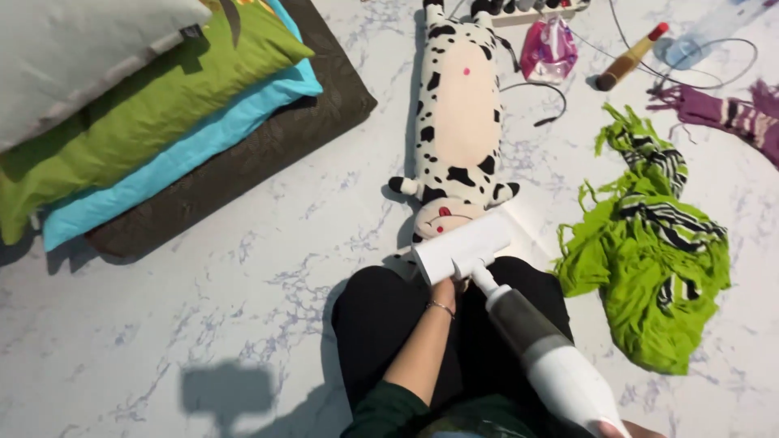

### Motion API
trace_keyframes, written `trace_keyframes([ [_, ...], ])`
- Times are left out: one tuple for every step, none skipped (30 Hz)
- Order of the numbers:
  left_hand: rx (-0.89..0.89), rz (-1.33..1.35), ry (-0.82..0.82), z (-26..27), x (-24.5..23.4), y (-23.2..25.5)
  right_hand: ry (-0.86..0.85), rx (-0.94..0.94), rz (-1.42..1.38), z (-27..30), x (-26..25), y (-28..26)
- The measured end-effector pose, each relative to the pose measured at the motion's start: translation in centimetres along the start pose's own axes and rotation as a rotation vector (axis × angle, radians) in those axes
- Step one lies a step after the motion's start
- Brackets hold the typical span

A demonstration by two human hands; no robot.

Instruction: Vacuuming dust from pillows and a large plush cow toy using a handheld vacuum.

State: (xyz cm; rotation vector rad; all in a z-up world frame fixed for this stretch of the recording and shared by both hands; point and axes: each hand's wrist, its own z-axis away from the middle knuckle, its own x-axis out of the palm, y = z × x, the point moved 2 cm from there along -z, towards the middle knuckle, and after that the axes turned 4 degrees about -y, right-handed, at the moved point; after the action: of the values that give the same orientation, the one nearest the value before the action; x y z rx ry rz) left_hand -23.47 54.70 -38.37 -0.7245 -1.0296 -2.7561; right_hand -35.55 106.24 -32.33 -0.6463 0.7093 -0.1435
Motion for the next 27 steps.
trace_keyframes([
  [-0.102,0.091,-0.074,-0.2,0.5,-0.2,-0.008,0.009,-0.02,0.7,1.0,0.6],
  [-0.103,0.092,-0.073,-0.2,0.0,-0.3,-0.009,0.009,-0.019,2.2,1.7,-5.3],
  [0.026,-0.055,-0.027,-0.1,-0.5,0.0,-0.092,0.073,0.019,3.5,2.4,-11.3],
  [0.165,-0.194,0.016,-0.6,-0.4,0.7,-0.17,0.126,0.061,4.3,2.8,-17.9],
  [0.175,-0.186,0.015,-1.0,-0.3,1.0,-0.167,0.115,0.067,4.4,3.2,-20.1],
  [0.28,-0.185,0.043,-1.4,-0.2,1.5,-0.156,0.112,0.048,4.4,3.7,-22.4],
  [0.386,-0.185,0.071,-1.8,-0.2,2.1,-0.146,0.109,0.029,4.4,4.2,-24.7],
  [0.388,-0.181,0.076,-1.6,-0.2,1.9,-0.15,0.105,0.033,4.3,4.3,-27.4],
  [0.46,-0.266,0.077,-1.3,-0.1,1.8,-0.124,0.086,0.019,4.2,4.3,-30.1],
  [0.53,-0.356,0.074,-1.0,-0.1,1.7,-0.095,0.071,-0.001,4.3,4.6,-32.8],
  [0.531,-0.358,0.075,-0.6,-0.1,1.7,-0.096,0.071,-0.003,1.9,4.6,-34.8],
  [0.5,-0.49,0.051,-0.1,0.1,1.4,-0.097,-0.02,-0.022,-0.2,4.7,-36.9],
  [0.468,-0.622,0.027,0.4,0.2,1.1,-0.095,-0.111,-0.042,-2.4,4.7,-38.9],
  [0.465,-0.627,0.022,0.5,0.1,1.0,-0.092,-0.106,-0.046,-3.8,4.9,-40.3],
  [0.432,-0.545,0.041,0.5,-0.1,0.8,-0.078,-0.095,-0.053,-5.3,5.0,-41.8],
  [0.402,-0.462,0.056,0.3,0.0,0.8,-0.058,-0.086,-0.058,-6.9,4.8,-43.4],
  [0.402,-0.465,0.047,0.4,-0.2,0.9,-0.05,-0.085,-0.063,-6.2,4.3,-44.1],
  [0.451,-0.389,0.013,0.3,0.0,1.0,-0.076,-0.084,-0.155,-5.8,3.6,-45.1],
  [0.498,-0.313,-0.021,0.2,0.1,1.2,-0.102,-0.085,-0.248,-5.3,2.9,-46.0],
  [0.504,-0.31,-0.026,0.1,0.2,1.5,-0.096,-0.092,-0.248,-3.8,2.2,-46.0],
  [0.423,-0.358,0.005,-0.2,0.3,1.7,-0.083,-0.031,-0.26,-2.4,1.6,-45.9],
  [0.328,-0.41,0.039,0.2,-0.2,1.3,-0.073,0.043,-0.271,-0.5,1.2,-45.4],
  [0.322,-0.412,0.038,0.5,-0.5,0.8,-0.071,0.049,-0.271,0.5,1.3,-43.3],
  [0.284,-0.358,0.033,0.3,-0.1,0.6,-0.1,0.09,-0.322,1.0,1.3,-41.6],
  [0.247,-0.305,0.028,0.0,0.3,0.4,-0.129,0.131,-0.373,1.6,1.3,-39.8],
  [0.257,-0.3,0.027,-0.2,0.3,0.3,-0.129,0.12,-0.371,0.6,2.1,-39.5],
  [0.212,-0.304,0.161,-0.5,0.2,0.2,-0.159,0.127,-0.429,-0.4,2.9,-39.1],
])
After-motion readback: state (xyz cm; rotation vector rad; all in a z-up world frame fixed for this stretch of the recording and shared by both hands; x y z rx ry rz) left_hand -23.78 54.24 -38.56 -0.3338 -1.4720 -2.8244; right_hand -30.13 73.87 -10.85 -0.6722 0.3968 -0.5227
